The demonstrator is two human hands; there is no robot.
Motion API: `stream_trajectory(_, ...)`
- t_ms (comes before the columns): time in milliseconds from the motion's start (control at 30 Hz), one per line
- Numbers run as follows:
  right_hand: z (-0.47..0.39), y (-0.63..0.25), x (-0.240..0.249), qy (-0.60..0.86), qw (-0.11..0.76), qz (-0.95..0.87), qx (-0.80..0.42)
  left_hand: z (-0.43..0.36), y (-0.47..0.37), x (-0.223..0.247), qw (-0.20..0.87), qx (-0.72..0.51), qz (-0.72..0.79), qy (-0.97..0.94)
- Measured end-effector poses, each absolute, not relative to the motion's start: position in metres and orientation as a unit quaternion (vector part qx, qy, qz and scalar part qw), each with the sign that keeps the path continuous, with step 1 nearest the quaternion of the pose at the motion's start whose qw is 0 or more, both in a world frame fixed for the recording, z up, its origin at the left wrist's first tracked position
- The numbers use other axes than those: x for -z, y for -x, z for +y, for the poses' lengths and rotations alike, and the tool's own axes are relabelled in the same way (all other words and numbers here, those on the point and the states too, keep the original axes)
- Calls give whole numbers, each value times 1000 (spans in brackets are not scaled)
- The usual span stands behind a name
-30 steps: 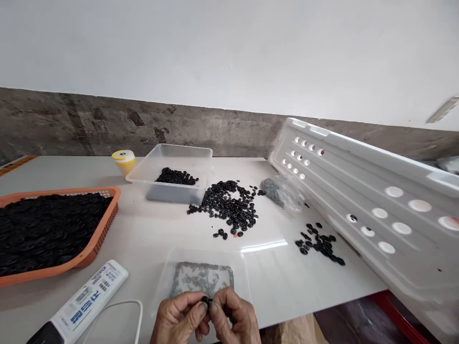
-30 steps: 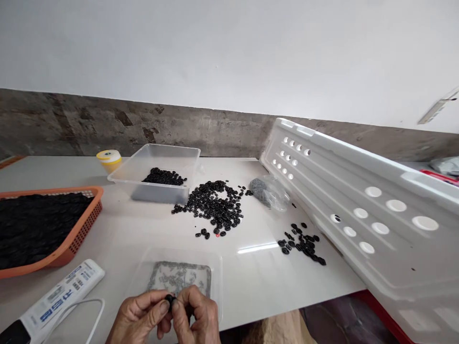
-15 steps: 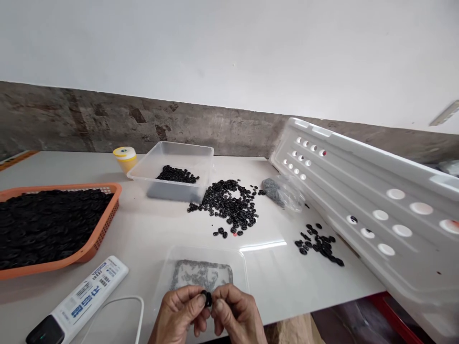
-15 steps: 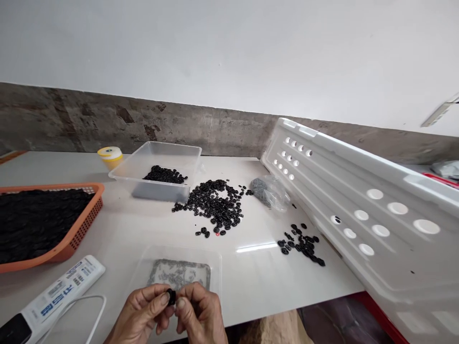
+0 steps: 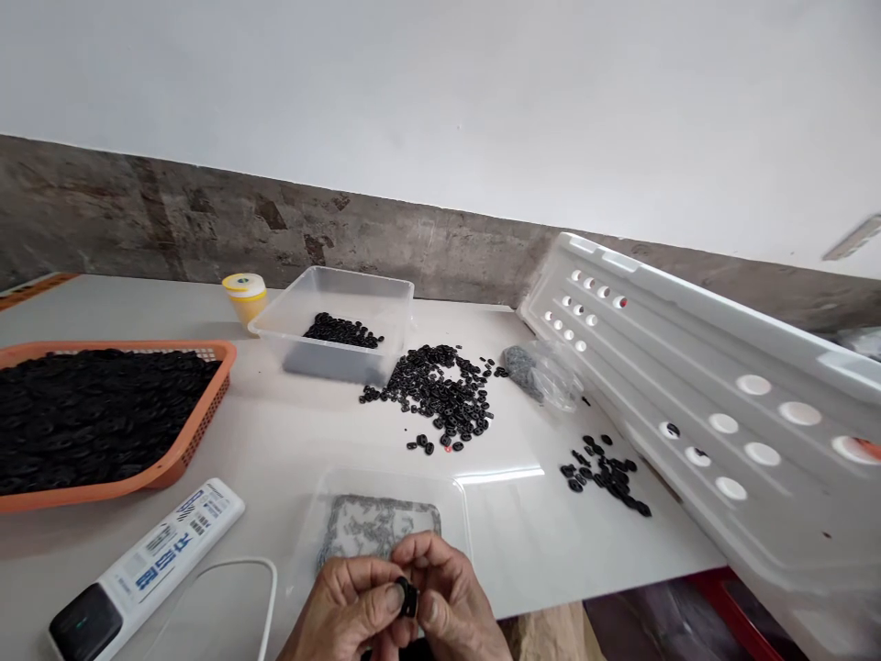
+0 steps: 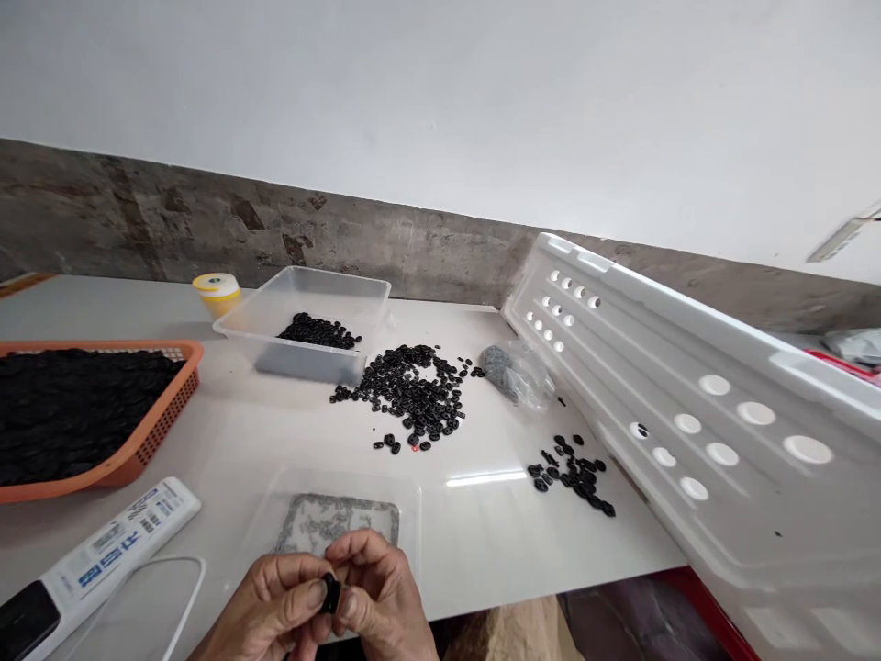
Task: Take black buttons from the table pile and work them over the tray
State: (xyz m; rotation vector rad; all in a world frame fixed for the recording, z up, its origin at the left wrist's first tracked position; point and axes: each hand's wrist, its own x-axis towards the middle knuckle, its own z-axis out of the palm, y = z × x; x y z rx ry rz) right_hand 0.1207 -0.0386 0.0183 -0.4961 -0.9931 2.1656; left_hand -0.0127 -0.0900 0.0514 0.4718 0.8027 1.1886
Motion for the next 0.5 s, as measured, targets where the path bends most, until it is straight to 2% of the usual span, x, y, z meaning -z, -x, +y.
stream_trajectory(500, -41, -116, -27, 142, 392, -337, -844, -91, 11, -57, 710, -499, 400, -295)
